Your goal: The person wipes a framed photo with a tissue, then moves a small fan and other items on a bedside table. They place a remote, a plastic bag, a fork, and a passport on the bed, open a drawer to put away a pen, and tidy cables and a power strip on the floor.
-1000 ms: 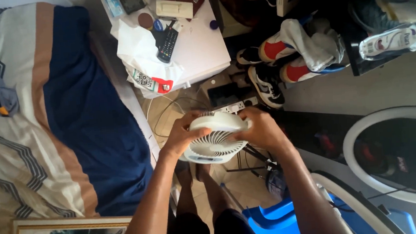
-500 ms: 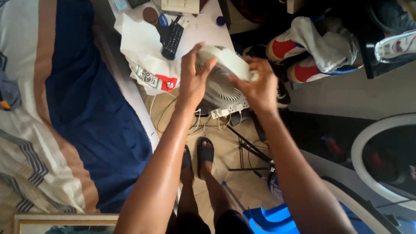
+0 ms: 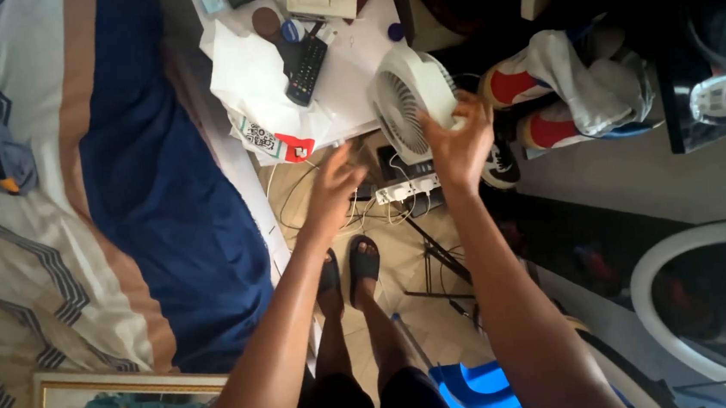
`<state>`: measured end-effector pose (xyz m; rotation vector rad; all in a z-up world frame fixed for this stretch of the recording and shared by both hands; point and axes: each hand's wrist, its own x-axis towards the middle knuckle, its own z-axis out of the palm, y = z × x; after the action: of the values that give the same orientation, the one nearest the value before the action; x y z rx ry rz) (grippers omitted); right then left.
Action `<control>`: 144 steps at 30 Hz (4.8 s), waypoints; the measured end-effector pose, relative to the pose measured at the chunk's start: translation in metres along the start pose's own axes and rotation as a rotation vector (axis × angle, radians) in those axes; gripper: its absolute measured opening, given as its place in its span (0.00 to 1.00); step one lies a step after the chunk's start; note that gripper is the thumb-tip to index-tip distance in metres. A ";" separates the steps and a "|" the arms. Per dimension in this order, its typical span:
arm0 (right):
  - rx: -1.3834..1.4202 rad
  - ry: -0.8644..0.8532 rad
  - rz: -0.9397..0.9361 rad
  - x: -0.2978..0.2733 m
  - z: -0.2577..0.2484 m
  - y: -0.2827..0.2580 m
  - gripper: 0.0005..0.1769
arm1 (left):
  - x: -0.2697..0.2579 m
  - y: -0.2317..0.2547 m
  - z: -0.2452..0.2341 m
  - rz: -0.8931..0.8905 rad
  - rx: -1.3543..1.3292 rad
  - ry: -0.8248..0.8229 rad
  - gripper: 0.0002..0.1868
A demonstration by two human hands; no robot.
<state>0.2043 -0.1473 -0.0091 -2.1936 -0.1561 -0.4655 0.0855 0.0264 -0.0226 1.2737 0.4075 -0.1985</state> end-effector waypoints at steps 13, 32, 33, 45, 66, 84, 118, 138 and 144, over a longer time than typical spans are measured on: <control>0.032 -0.038 0.069 0.009 0.035 0.004 0.26 | -0.012 -0.087 -0.051 -0.285 0.264 0.457 0.25; 0.088 -0.086 0.128 0.009 0.029 -0.071 0.23 | 0.036 0.012 -0.054 0.375 0.384 0.804 0.05; 0.086 -0.085 0.130 0.009 0.032 -0.077 0.23 | 0.036 0.010 -0.058 0.373 0.384 0.801 0.05; 0.568 -0.336 0.370 -0.031 0.118 -0.069 0.17 | 0.074 0.019 -0.067 0.617 0.667 0.787 0.15; 0.514 -0.215 0.525 -0.030 0.097 -0.052 0.14 | 0.100 0.012 -0.039 0.336 -0.149 0.206 0.34; 0.260 -0.645 -0.164 -0.135 0.050 -0.161 0.12 | -0.084 0.044 -0.027 -0.196 -0.559 0.725 0.26; 0.571 -0.666 0.036 -0.239 0.032 -0.239 0.16 | -0.121 -0.166 -0.085 -0.391 1.187 0.480 0.12; 0.298 -0.985 0.483 -0.201 0.072 -0.181 0.18 | -0.162 0.061 -0.070 -0.648 -0.118 0.690 0.42; 0.541 -0.902 0.320 -0.208 0.053 -0.214 0.22 | -0.106 -0.025 -0.112 -0.414 -0.110 0.672 0.41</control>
<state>-0.0311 0.0369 0.0396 -1.6920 -0.3546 0.6960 -0.0413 0.1175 -0.0281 1.1124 1.2462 -0.0877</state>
